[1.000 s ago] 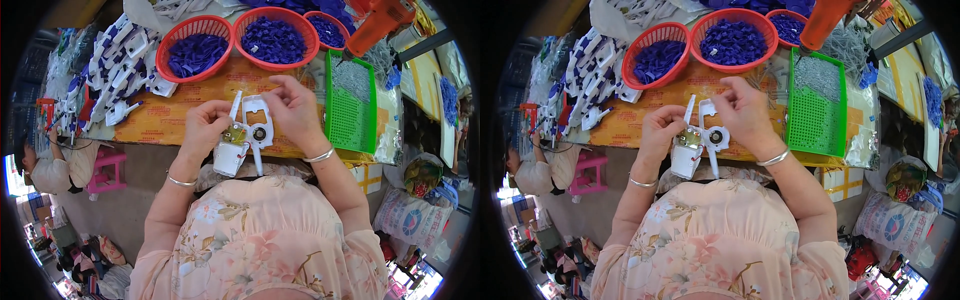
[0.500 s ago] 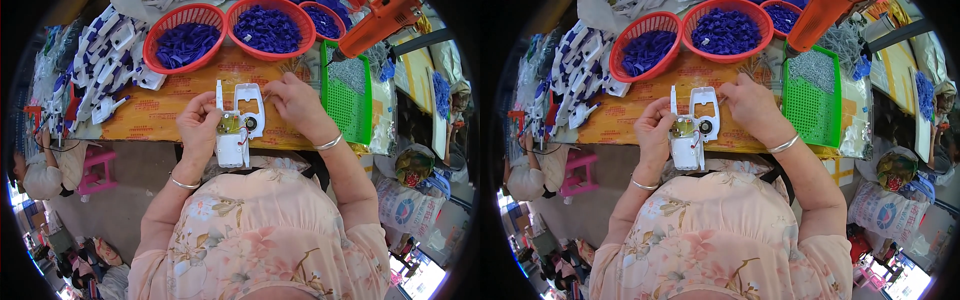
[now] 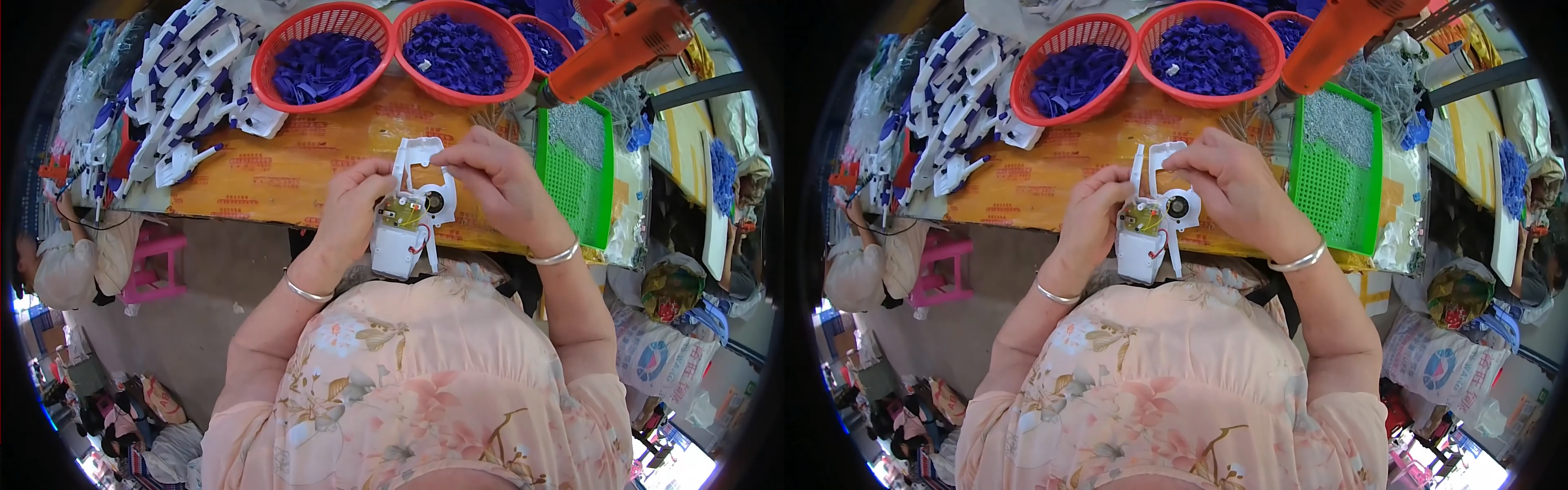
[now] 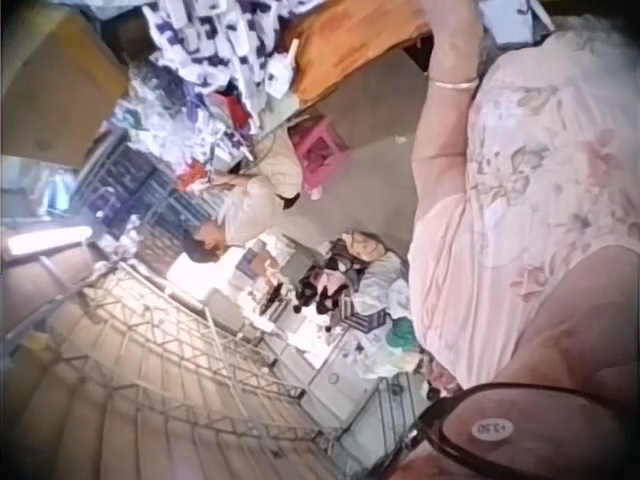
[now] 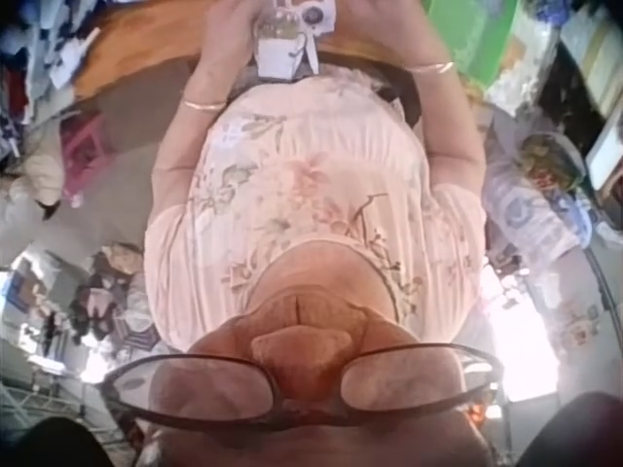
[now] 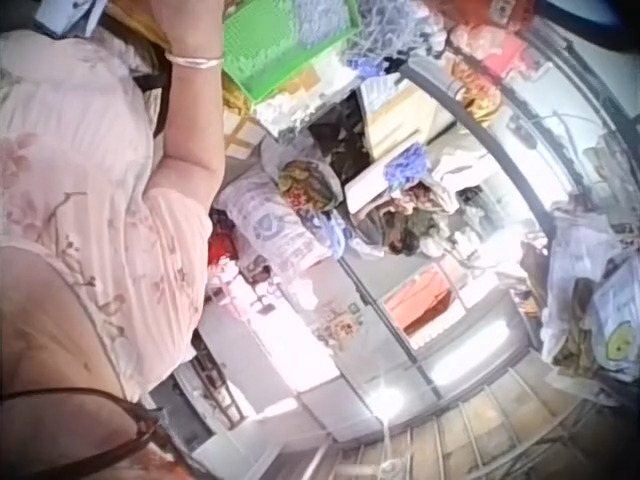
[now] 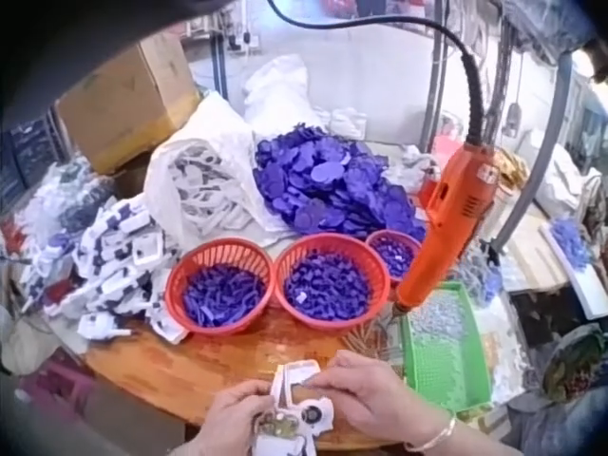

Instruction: Assembling the internal components and external housing of toy guns using an electric screwdriver.

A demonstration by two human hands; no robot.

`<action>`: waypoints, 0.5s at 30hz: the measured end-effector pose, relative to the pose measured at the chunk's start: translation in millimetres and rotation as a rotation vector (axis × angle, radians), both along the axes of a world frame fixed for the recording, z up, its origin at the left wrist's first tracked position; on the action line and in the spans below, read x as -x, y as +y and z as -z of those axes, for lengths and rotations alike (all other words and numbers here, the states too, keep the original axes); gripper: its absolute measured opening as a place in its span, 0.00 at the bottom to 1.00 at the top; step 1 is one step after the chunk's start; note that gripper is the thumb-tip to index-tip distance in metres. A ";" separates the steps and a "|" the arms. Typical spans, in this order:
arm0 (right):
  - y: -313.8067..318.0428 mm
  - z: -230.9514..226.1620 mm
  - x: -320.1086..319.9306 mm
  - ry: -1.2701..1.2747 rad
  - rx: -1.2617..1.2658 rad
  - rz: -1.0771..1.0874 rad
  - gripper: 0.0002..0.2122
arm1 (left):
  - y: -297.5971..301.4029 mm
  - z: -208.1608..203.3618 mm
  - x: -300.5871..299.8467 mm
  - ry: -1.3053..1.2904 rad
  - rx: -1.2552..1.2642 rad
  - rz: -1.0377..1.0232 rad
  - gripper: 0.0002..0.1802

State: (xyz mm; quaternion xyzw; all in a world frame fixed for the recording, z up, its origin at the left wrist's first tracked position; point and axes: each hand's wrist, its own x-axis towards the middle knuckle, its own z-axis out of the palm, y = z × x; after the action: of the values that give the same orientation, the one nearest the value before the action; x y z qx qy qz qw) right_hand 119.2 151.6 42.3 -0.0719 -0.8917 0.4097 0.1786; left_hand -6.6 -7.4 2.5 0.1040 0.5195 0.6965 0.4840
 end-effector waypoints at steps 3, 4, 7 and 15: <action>-6.5 -9.1 8.7 -0.150 0.586 -0.057 0.04 | 3.5 1.3 3.6 -0.008 0.031 0.038 0.09; -6.6 -6.2 11.5 -0.153 0.590 -0.057 0.04 | 3.8 2.3 5.2 0.019 0.036 0.059 0.10; -4.5 10.4 19.4 -0.122 0.677 -0.138 0.04 | 4.6 2.6 8.4 -0.058 -0.050 0.070 0.10; -11.8 29.8 29.6 -0.094 0.741 -0.015 0.07 | 7.7 1.2 6.4 -0.089 -0.034 0.085 0.10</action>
State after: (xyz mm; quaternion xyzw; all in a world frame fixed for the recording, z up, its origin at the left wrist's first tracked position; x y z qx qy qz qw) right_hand 89.6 139.8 12.5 -0.1439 -0.6906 0.7022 0.0964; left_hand -13.0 0.3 1.4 0.1032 0.4807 0.6879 0.5340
